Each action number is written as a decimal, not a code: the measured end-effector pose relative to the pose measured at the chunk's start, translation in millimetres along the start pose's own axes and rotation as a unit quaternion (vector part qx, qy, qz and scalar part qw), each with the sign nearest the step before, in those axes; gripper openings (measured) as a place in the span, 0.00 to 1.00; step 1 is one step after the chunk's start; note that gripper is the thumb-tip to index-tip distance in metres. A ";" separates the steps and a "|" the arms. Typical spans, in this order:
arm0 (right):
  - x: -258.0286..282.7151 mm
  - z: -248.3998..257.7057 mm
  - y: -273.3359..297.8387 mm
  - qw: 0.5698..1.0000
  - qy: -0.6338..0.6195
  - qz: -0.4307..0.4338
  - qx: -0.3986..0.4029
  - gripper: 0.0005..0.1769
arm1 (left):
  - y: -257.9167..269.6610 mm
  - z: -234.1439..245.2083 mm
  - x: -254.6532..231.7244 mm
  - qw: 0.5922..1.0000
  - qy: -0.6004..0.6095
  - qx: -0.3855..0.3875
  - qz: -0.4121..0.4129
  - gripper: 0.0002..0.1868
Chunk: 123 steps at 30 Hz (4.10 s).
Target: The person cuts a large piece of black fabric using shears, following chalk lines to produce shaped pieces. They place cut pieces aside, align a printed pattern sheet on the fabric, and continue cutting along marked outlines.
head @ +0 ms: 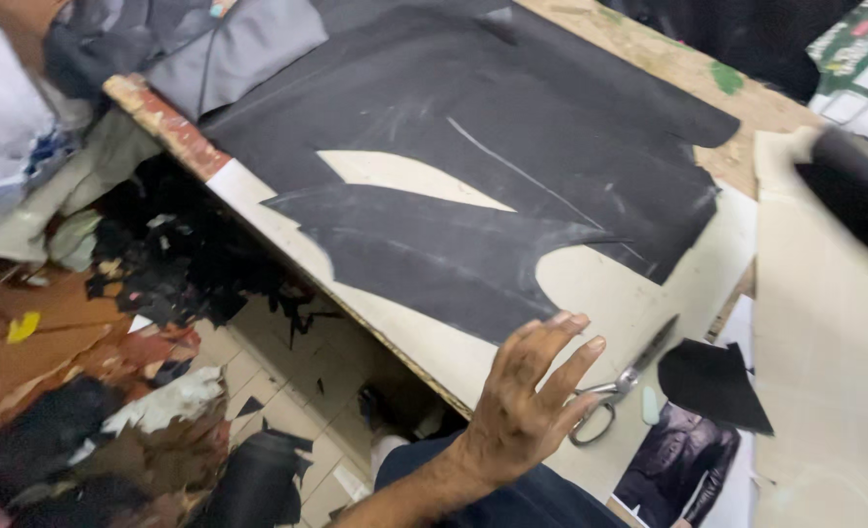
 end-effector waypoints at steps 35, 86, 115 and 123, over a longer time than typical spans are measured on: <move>80.8 -176.5 259.1 0.669 -0.519 -0.526 0.082 0.34 | 116.8 -54.0 141.8 0.731 0.278 -0.125 0.610 0.34; 103.5 -149.2 262.9 0.839 -0.054 -0.510 0.181 0.26 | 174.7 -26.5 115.5 0.931 -0.004 -0.079 0.357 0.37; 93.9 -139.8 228.3 0.883 -0.003 -0.455 0.114 0.17 | 177.0 -54.6 89.7 0.910 0.057 0.022 0.409 0.27; 82.9 -148.1 255.1 0.858 -0.058 -0.490 0.139 0.22 | 149.4 -61.3 83.5 0.949 -0.095 0.064 0.294 0.30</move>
Point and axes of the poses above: each hand's wrist, its own y-axis away from the middle knuckle, its own z-axis out of the back of the hand, x = y × z, the point moved 6 cm from there along -y, towards the middle knuckle, and after that the axes turned 11 degrees about -z, right-handed, at the moved point
